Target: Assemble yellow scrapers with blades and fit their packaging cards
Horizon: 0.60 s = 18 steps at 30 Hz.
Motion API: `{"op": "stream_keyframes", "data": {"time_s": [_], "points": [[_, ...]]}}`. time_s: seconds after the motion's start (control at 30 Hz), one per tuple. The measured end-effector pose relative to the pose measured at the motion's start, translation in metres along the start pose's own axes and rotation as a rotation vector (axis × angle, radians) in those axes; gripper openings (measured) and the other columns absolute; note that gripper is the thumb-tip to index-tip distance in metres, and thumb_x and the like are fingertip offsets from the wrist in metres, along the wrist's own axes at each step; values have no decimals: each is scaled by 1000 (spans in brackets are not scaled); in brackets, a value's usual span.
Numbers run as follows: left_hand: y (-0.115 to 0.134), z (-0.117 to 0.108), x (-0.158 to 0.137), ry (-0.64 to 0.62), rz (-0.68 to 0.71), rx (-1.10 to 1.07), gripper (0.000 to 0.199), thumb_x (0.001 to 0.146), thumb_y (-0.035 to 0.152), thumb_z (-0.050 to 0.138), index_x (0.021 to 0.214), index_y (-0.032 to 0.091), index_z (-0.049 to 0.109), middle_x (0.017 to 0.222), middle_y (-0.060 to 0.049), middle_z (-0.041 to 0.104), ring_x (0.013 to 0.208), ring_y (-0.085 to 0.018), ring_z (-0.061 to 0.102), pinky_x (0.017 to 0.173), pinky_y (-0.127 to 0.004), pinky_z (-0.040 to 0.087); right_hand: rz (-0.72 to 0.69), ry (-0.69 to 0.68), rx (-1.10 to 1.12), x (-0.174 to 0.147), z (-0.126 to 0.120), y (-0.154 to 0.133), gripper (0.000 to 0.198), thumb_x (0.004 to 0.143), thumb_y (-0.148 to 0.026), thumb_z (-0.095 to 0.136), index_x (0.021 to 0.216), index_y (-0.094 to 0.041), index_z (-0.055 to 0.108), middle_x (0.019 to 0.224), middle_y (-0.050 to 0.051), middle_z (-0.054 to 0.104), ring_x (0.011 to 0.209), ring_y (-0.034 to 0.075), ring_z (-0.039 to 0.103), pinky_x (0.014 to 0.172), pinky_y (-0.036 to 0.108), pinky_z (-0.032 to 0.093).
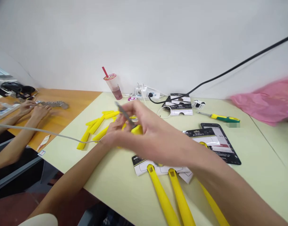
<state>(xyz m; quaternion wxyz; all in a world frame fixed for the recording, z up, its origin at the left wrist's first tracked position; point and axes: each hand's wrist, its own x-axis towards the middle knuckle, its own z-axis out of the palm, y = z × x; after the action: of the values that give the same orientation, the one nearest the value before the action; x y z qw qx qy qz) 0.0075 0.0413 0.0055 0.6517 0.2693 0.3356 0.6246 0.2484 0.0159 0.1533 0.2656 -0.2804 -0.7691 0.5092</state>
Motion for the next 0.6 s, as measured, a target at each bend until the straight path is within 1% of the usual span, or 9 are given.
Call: {"op": "stream_keyframes", "data": {"time_s": [0.07, 0.13, 0.23, 0.3, 0.37, 0.43, 0.5, 0.57, 0.6], "points": [[15, -7, 6, 1, 10, -86, 40, 82, 6, 78, 111, 27, 61, 102, -2, 64, 81, -13, 62, 62, -22, 45, 78, 57, -179, 13, -13, 17, 31, 102, -47, 60, 124, -26, 56, 76, 0, 62, 63, 20, 60, 58, 34, 50], [19, -11, 9, -10, 15, -151, 42, 82, 4, 79, 113, 26, 60, 103, -2, 64, 80, -11, 64, 61, -19, 44, 103, 16, -318, 25, -20, 36, 22, 106, -44, 52, 115, -25, 54, 73, 0, 61, 60, 20, 57, 56, 34, 46], [17, -14, 10, -23, 23, -181, 44, 84, 5, 79, 117, 27, 61, 104, -1, 64, 81, -11, 66, 62, -19, 46, 127, -115, -398, 36, -24, 62, 30, 110, -50, 42, 118, -25, 56, 79, 3, 68, 65, 21, 65, 60, 33, 48], [18, -16, 11, -23, 37, -189, 47, 83, 4, 79, 119, 28, 62, 103, -1, 64, 81, -12, 66, 62, -19, 46, 163, -157, -467, 38, -23, 74, 39, 112, -52, 39, 134, -27, 58, 82, 3, 73, 67, 22, 70, 64, 33, 49], [21, -17, 12, -22, 43, -212, 48, 83, 4, 79, 120, 29, 62, 103, -1, 64, 81, -12, 67, 62, -19, 47, 195, -172, -628, 38, -19, 81, 47, 113, -55, 37, 143, -28, 62, 84, 6, 75, 74, 26, 73, 69, 35, 50], [23, -19, 14, -37, 30, -257, 48, 83, 3, 79, 119, 29, 62, 105, -1, 65, 82, -12, 68, 63, -19, 47, 209, -181, -773, 35, -14, 85, 53, 112, -54, 36, 148, -27, 63, 99, 11, 79, 92, 32, 76, 80, 41, 54], [24, -21, 15, -55, 4, -306, 48, 82, 3, 80, 118, 28, 62, 106, -1, 66, 82, -12, 68, 63, -19, 48, 228, -227, -832, 30, -10, 88, 58, 110, -48, 40, 160, -22, 55, 124, 17, 76, 109, 36, 75, 93, 45, 55], [23, -22, 16, -58, -22, -343, 48, 81, 2, 80, 117, 28, 62, 105, -1, 66, 82, -11, 68, 63, -19, 48, 257, -313, -839, 24, -9, 90, 67, 106, -41, 45, 169, -19, 43, 138, 19, 69, 108, 33, 76, 96, 44, 56], [22, -22, 16, -54, -32, -354, 48, 81, 2, 81, 117, 28, 63, 105, -1, 66, 82, -11, 68, 63, -18, 47, 261, -354, -833, 22, -9, 90, 67, 105, -40, 46, 169, -20, 43, 140, 18, 68, 104, 31, 77, 94, 43, 57]]}}
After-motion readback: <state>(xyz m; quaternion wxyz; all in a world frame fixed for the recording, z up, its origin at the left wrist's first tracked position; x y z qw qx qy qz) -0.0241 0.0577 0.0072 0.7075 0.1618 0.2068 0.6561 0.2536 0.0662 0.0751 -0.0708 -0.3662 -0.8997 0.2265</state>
